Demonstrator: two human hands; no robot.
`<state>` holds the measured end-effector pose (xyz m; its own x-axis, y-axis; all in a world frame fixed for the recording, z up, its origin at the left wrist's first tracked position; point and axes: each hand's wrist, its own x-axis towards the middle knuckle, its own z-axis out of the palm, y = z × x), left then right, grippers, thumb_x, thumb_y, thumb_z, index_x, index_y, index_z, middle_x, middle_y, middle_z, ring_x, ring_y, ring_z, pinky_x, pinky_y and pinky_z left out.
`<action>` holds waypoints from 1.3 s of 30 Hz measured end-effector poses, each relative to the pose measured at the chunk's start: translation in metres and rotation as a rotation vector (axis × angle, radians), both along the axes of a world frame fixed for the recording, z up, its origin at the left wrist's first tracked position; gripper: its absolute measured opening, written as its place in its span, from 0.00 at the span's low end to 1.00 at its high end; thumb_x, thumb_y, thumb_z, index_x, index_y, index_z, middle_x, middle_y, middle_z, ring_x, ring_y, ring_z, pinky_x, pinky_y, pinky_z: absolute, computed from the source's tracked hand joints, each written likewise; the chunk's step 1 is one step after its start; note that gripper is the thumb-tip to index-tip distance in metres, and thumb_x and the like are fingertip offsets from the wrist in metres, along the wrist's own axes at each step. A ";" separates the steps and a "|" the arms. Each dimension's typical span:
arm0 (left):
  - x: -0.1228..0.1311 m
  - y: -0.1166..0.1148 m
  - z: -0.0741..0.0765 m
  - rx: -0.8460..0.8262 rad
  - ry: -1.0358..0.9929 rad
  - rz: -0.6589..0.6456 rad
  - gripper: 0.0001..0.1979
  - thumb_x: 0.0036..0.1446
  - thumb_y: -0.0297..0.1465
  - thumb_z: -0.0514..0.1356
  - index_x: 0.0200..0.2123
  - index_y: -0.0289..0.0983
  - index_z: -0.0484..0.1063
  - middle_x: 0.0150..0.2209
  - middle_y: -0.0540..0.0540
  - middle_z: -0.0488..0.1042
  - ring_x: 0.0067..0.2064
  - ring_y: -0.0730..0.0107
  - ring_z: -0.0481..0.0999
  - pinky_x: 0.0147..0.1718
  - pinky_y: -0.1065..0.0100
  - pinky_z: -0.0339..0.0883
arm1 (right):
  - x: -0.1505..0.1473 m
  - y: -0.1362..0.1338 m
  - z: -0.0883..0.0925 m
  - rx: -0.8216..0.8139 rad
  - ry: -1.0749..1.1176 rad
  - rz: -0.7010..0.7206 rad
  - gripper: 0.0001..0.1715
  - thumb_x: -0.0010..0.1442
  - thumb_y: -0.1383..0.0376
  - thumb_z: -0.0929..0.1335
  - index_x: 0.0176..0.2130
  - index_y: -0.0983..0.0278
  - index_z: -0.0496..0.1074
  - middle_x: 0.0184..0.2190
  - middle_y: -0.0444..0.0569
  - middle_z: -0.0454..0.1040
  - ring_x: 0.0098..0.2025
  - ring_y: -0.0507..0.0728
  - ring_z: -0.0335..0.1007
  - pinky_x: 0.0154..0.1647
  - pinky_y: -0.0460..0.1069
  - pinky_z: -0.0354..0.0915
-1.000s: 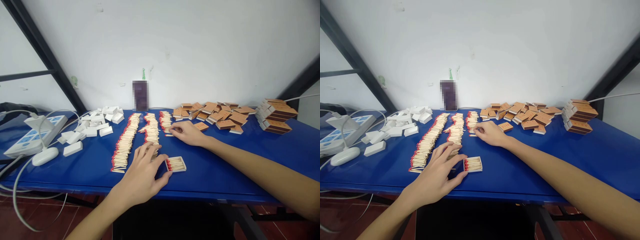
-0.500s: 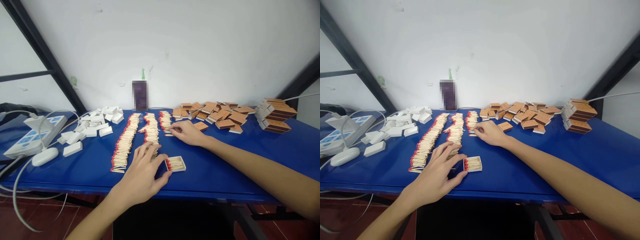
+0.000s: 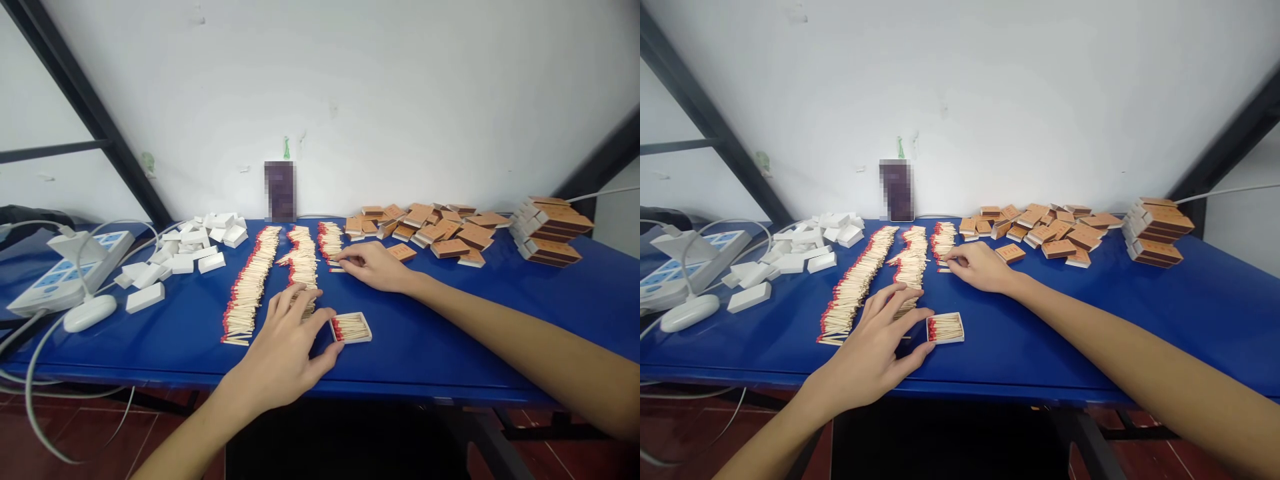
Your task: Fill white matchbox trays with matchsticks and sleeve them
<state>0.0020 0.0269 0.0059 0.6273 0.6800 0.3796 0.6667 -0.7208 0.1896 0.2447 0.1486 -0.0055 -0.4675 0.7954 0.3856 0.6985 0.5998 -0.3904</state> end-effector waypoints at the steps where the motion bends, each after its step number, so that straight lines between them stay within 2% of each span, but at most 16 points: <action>1: 0.000 0.000 0.000 0.001 -0.001 -0.001 0.14 0.65 0.37 0.58 0.51 0.39 0.72 0.58 0.39 0.66 0.63 0.48 0.59 0.58 0.45 0.61 | 0.000 0.000 0.000 -0.001 -0.007 0.016 0.16 0.62 0.65 0.65 0.42 0.65 0.81 0.25 0.46 0.75 0.25 0.52 0.64 0.30 0.47 0.53; 8: 0.000 0.000 0.000 0.003 0.002 -0.004 0.14 0.66 0.38 0.58 0.51 0.39 0.72 0.58 0.39 0.66 0.63 0.48 0.58 0.59 0.45 0.60 | 0.000 -0.001 0.001 -0.003 0.012 0.025 0.15 0.62 0.64 0.65 0.40 0.65 0.81 0.25 0.47 0.77 0.25 0.52 0.63 0.30 0.48 0.53; 17: 0.000 0.001 0.000 0.002 0.001 -0.003 0.14 0.66 0.38 0.58 0.51 0.39 0.72 0.58 0.38 0.66 0.63 0.48 0.59 0.59 0.45 0.60 | -0.002 -0.001 0.001 -0.058 0.007 -0.035 0.16 0.61 0.63 0.66 0.42 0.65 0.81 0.21 0.43 0.70 0.24 0.52 0.62 0.28 0.47 0.52; 24: 0.000 0.000 0.000 0.008 -0.010 -0.006 0.14 0.65 0.38 0.58 0.51 0.40 0.72 0.58 0.39 0.67 0.62 0.48 0.59 0.58 0.45 0.61 | 0.000 0.009 -0.002 -0.172 0.128 -0.065 0.17 0.60 0.56 0.68 0.38 0.65 0.81 0.22 0.45 0.73 0.25 0.52 0.63 0.28 0.47 0.54; 33: 0.001 0.001 0.000 0.001 -0.013 -0.008 0.14 0.65 0.37 0.58 0.51 0.40 0.72 0.58 0.39 0.67 0.63 0.48 0.59 0.58 0.45 0.61 | 0.000 0.010 -0.001 -0.193 0.130 -0.043 0.16 0.58 0.57 0.69 0.37 0.65 0.81 0.22 0.45 0.73 0.24 0.51 0.62 0.27 0.47 0.55; 39: 0.000 0.001 0.000 -0.006 0.001 -0.002 0.14 0.66 0.38 0.58 0.52 0.40 0.72 0.58 0.39 0.66 0.63 0.49 0.58 0.59 0.45 0.60 | 0.001 0.010 0.001 -0.219 0.159 -0.017 0.16 0.57 0.57 0.68 0.33 0.66 0.81 0.22 0.46 0.74 0.24 0.51 0.61 0.27 0.47 0.55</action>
